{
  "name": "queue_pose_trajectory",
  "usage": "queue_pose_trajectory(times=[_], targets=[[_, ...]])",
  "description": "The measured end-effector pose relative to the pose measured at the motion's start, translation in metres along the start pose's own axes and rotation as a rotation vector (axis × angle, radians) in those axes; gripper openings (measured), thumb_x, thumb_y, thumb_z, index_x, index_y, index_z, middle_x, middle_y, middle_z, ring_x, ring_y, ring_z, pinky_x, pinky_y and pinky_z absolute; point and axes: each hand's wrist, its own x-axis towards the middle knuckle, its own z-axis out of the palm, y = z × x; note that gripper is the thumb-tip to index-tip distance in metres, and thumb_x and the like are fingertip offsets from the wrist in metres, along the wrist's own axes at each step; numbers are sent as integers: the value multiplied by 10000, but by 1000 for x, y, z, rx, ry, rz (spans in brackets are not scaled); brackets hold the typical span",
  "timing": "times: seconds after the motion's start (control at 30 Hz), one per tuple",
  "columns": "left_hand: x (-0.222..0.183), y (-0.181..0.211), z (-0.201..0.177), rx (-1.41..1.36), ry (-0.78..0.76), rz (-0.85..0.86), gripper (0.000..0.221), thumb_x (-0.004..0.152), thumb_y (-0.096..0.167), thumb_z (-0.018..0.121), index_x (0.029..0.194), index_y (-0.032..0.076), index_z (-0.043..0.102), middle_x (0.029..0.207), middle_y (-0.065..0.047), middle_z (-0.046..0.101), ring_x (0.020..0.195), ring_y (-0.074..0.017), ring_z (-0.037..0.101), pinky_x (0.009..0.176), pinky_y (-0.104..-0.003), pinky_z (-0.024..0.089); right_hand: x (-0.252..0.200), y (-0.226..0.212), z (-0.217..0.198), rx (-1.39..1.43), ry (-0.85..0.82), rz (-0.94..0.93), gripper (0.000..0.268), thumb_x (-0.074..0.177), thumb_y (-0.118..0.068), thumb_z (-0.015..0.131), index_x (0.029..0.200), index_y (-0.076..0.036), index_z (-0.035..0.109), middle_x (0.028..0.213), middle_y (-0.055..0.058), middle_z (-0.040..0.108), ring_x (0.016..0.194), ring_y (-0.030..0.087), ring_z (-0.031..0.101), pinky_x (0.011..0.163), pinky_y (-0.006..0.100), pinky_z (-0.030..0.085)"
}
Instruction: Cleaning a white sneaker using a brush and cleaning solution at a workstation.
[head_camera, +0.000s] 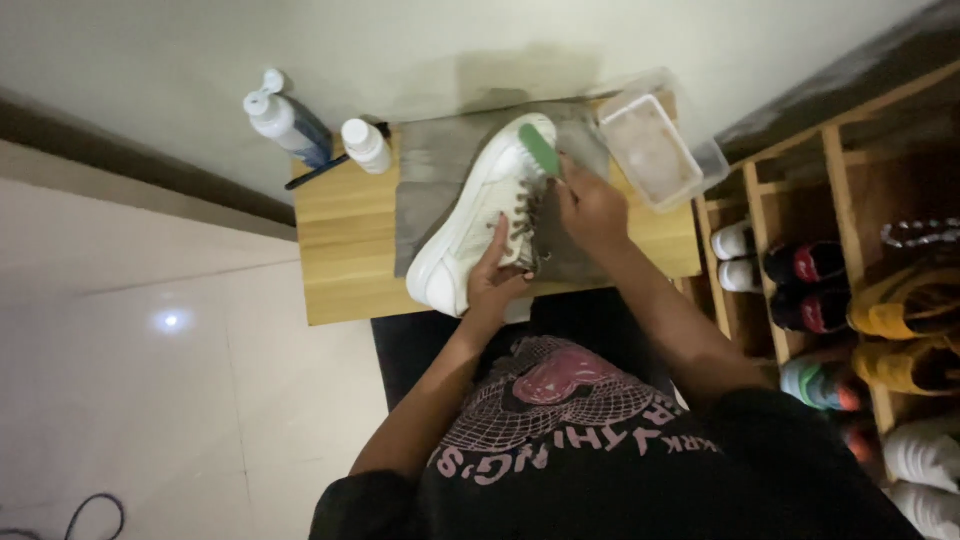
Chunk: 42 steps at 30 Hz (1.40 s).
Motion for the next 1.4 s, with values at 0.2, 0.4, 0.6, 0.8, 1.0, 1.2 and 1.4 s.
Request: queue_pose_trajectory(times=[0.2,0.4,0.6,0.8,1.0,1.2,1.4], targets=[[1,-15,-5,18,11,-1,880,899,40,750,1622,215,281,1688,-117,189,963,-138,696,910,-335,622,1,16,4,-132,-65,59,238,1019,-353,643,1013,-146,760,798,125,720,715,331,716,658,458,565],[1,-15,-6,104,-16,13,883,904,46,742,1627,233,271,1699,-71,177,964,-116,678,920,-340,611,29,-34,-41,-75,-204,13,330,1033,-369,585,894,-107,729,736,156,688,677,372,697,617,477,548],[1,-15,-10,113,-28,14,893,902,45,734,1633,251,263,1702,-87,167,1012,-116,650,954,-365,594,29,-27,-40,-148,-169,69,365,1075,-395,572,826,-158,697,692,68,663,611,263,676,561,373,521],[-3,-6,-3,129,-36,-29,898,902,8,708,1635,268,259,1673,-64,206,1064,-133,640,972,-360,583,4,17,-6,-88,-255,72,366,1075,-424,522,921,-162,727,788,84,704,720,279,703,639,391,541],[-13,66,51,385,-96,-246,1013,871,139,720,1648,271,83,1601,-177,330,1256,-302,549,1098,-464,468,21,-39,-38,-92,-182,-22,269,1025,-410,607,1000,-208,783,835,40,748,705,245,725,585,367,560],[-39,94,23,1074,-177,165,565,839,183,764,1384,205,619,1280,-76,684,1143,-289,670,903,-388,575,21,-48,-46,-177,-81,-108,215,998,-318,653,853,-175,723,635,2,554,450,168,568,421,268,440],[-17,136,-14,1485,199,456,617,859,254,744,1409,33,573,1333,-254,611,1217,-464,585,974,-559,476,7,-47,-27,-179,-59,-52,223,980,-394,669,890,-206,747,636,1,541,459,198,585,427,308,467]])
